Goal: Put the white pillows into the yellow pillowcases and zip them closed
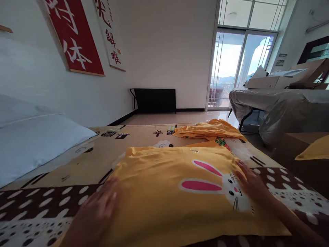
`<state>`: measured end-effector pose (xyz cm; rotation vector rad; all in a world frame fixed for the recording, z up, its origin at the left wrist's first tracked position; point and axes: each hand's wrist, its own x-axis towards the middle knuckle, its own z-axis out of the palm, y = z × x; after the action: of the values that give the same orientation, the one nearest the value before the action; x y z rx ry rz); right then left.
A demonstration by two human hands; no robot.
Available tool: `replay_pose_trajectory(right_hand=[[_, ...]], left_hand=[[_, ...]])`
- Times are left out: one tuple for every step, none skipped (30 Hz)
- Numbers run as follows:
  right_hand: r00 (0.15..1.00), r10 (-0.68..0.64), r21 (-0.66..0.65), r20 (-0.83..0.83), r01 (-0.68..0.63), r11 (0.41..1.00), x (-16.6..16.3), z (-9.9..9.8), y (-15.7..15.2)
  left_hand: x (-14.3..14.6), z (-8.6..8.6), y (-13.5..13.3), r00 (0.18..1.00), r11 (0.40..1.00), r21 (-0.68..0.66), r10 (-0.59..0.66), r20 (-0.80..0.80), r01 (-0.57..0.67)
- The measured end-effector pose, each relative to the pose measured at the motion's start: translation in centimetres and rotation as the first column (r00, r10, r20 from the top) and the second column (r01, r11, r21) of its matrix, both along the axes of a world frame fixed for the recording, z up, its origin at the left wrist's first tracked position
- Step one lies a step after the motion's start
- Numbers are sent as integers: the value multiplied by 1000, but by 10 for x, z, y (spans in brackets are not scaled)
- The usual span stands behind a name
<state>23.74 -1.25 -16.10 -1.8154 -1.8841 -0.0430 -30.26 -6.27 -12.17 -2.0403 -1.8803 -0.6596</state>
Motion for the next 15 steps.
replay_pose_trajectory(right_hand=[[997, 71, 19, 5, -71, 997, -24, 15, -5], [991, 136, 35, 11, -137, 990, -49, 29, -11], [972, 233, 36, 29, -234, 972, -74, 41, -16], [946, 322, 34, 51, -323, 946, -97, 51, -21], [920, 385, 39, 75, -388, 921, -117, 58, -26], [895, 434, 41, 103, -440, 897, -132, 62, -29], [877, 463, 45, 131, -471, 881, -142, 63, -31], [863, 480, 45, 156, -491, 870, -148, 62, -32], [853, 491, 39, 178, -505, 862, -148, 60, -33], [846, 497, 29, 194, -511, 859, -145, 56, -32], [845, 496, 17, 203, -509, 861, -139, 52, -30], [850, 485, 7, 207, -497, 868, -130, 46, -29], [862, 463, -1, 206, -472, 881, -119, 40, -27], [881, 429, -9, 198, -436, 900, -106, 33, -25], [904, 386, -18, 182, -390, 921, -92, 25, -24]], left_hand=[[23, 10, -1, 999, 999, -15, -43, 5, 43], [49, 20, -1, 994, 992, -50, -112, 16, 112], [76, 28, 0, 980, 975, -101, -196, 19, 197], [103, 35, 2, 968, 958, -136, -250, 30, 252], [126, 40, 4, 953, 937, -171, -302, 37, 303], [145, 42, 7, 940, 920, -195, -337, 41, 339], [159, 42, 10, 931, 907, -212, -362, 45, 363], [166, 39, 13, 925, 898, -225, -378, 45, 378], [167, 34, 15, 922, 894, -231, -385, 45, 385], [163, 28, 17, 923, 894, -233, -383, 44, 382], [155, 21, 19, 928, 900, -231, -371, 42, 370], [143, 14, 19, 937, 911, -223, -348, 39, 348], [129, 7, 18, 949, 926, -213, -313, 36, 313], [113, 0, 16, 963, 943, -200, -266, 34, 267], [97, -7, 13, 977, 959, -187, -212, 31, 214]])
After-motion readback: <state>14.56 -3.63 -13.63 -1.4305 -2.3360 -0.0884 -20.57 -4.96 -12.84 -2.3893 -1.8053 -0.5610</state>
